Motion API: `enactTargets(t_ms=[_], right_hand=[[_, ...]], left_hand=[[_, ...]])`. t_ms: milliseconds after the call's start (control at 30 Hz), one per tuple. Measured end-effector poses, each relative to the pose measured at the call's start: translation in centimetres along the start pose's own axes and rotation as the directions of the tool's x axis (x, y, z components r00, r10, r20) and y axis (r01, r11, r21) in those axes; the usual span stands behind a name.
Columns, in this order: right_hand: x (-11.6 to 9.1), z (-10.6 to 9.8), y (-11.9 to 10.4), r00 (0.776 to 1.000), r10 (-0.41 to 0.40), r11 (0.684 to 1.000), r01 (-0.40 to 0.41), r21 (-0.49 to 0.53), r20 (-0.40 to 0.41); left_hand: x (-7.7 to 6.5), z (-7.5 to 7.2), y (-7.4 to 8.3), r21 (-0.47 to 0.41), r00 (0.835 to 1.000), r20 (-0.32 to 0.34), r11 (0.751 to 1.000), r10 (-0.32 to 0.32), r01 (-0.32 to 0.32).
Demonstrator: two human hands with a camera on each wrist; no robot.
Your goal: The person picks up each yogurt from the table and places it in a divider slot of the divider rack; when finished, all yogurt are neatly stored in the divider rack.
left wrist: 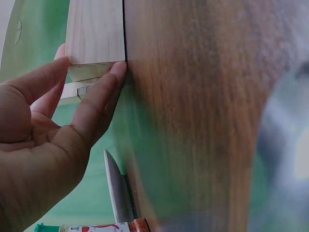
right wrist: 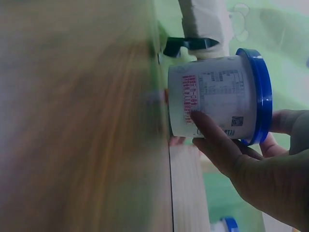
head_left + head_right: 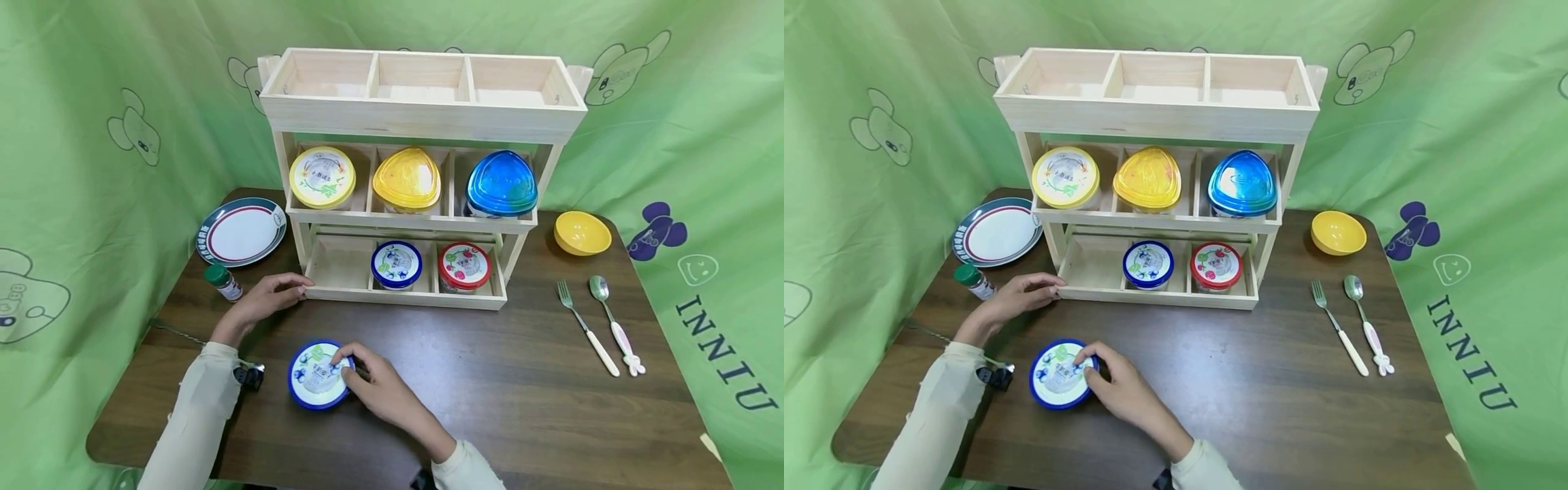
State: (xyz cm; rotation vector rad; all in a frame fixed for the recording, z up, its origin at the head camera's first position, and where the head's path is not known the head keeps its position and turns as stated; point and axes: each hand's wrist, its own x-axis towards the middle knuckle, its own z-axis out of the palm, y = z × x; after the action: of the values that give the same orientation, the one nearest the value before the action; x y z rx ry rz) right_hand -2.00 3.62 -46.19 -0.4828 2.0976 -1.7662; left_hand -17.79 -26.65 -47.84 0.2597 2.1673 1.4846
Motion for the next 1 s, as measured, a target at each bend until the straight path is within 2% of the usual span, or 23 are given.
enactTargets(t_ms=[100, 167, 233, 300, 333, 400, 533, 600, 667, 867, 967, 1000], right_hand=[[-0.8, -1.2, 0.3, 0.999, 0.017, 1.0, -0.017, 0.014, -0.038], [-1.1, -2.0, 0.4, 0.997, 0.028, 1.0, -0.027, 0.014, -0.074], [-1.3, -3.0, 0.6, 0.993, 0.032, 0.999, -0.03, 0.011, -0.116], [-1.4, -3.9, 0.7, 0.987, 0.027, 1.0, -0.026, 0.007, -0.156], [-1.6, -4.4, 0.7, 0.984, 0.02, 1.0, -0.02, 0.002, -0.179], [-1.9, -5.3, 0.8, 0.974, 0.01, 1.0, -0.011, 0.0, -0.226], [-2.7, -7.4, 0.9, 0.945, 0.004, 1.0, 0.003, 0.022, -0.326], [-3.0, -8.5, 0.8, 0.928, 0.008, 0.999, 0.012, 0.052, -0.372], [-3.2, -9.5, 0.5, 0.912, 0.015, 0.996, 0.021, 0.084, -0.41], [-2.9, -11.5, -0.7, 0.891, 0.027, 0.987, 0.048, 0.152, -0.454], [-2.5, -12.1, -1.2, 0.891, 0.013, 0.988, 0.057, 0.14, -0.454], [-2.4, -12.2, -1.4, 0.892, 0.01, 0.989, 0.058, 0.136, -0.452]], left_hand=[[-0.9, 0.7, 2.3, 0.03, 0.999, -0.019, 0.998, -0.049, 0.05], [-0.1, 0.1, 1.0, 0.014, 0.998, -0.014, 0.998, -0.061, 0.061], [0.1, -0.1, 0.6, 0.003, 0.999, 0.001, 0.999, -0.054, 0.054], [0.3, -0.4, 0.0, -0.015, 0.999, 0.017, 0.999, -0.034, 0.034], [0.8, -0.7, -0.9, -0.037, 0.999, 0.03, 0.999, -0.009, 0.01], [0.3, -0.3, 0.1, -0.044, 0.999, 0.037, 0.999, 0.008, -0.006], [0.8, -0.5, -1.0, -0.067, 0.999, 0.042, 0.997, 0.026, -0.023], [0.6, -0.4, -0.8, -0.056, 1.0, 0.029, 0.998, 0.003, -0.002], [0.9, -0.6, -1.5, -0.063, 0.999, 0.034, 0.998, 0.008, -0.006], [1.3, -1.1, -3.0, -0.081, 0.999, 0.036, 0.997, -0.002, 0.005], [1.4, -1.1, -3.1, -0.061, 1.0, 0.016, 0.998, -0.021, 0.022], [1.2, -1.0, -2.7, -0.059, 1.0, 0.016, 0.998, -0.024, 0.025]])
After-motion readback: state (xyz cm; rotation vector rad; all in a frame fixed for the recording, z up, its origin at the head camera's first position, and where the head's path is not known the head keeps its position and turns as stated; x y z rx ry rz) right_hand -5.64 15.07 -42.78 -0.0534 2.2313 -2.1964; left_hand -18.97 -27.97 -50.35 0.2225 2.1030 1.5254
